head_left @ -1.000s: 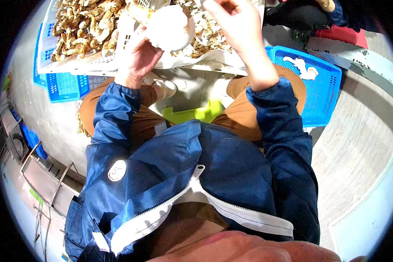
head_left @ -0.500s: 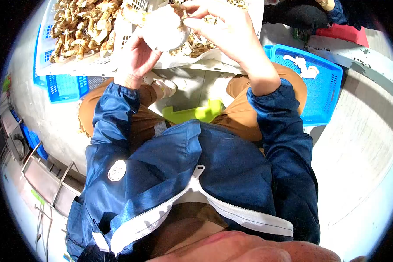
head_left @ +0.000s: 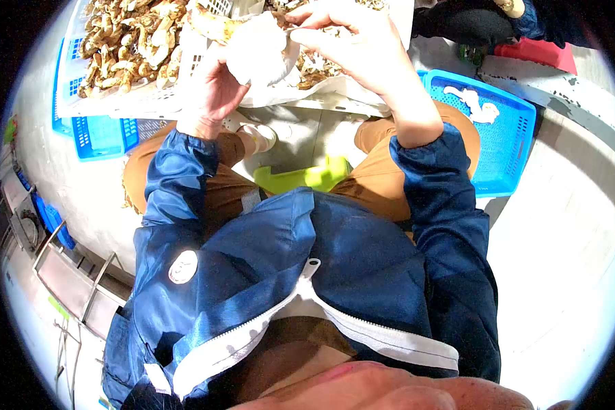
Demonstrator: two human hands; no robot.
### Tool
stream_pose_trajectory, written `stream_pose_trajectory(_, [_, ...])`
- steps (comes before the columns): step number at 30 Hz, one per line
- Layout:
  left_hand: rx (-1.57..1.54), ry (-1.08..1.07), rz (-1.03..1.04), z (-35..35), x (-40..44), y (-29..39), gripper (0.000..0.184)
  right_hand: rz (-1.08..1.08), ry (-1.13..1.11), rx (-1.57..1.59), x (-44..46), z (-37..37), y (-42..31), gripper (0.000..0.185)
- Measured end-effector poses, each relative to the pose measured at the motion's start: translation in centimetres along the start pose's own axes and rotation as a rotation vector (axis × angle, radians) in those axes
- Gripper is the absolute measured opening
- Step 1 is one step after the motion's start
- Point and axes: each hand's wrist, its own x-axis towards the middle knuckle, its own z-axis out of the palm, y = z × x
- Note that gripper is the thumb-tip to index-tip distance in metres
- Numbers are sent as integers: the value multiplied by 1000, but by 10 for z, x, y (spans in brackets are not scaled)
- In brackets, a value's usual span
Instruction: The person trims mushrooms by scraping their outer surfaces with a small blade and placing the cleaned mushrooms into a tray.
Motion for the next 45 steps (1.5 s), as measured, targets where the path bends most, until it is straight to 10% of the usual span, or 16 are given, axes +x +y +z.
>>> stream_pose_trajectory(6, [-218,-445,-35,-47,19,-4,54,-291,123,-371,2,7,15,11])
stream_pose_trajectory(12, [-176,-363,6,-37,13,2,42,-87,243,-247,5,3,20,9])
stream_pose_trajectory(17, [437,-34,430,20,2,13,43,-212,261,-200,10,1,29,9])
stream_pose_trajectory(26, [1507,-127,1103,39,1,25,53,-38,148,-138,6,11,20,12])
stream_pose_trajectory(45, [1614,-43,1213,41,0,13,50,91,267,-64,5,15,28,11])
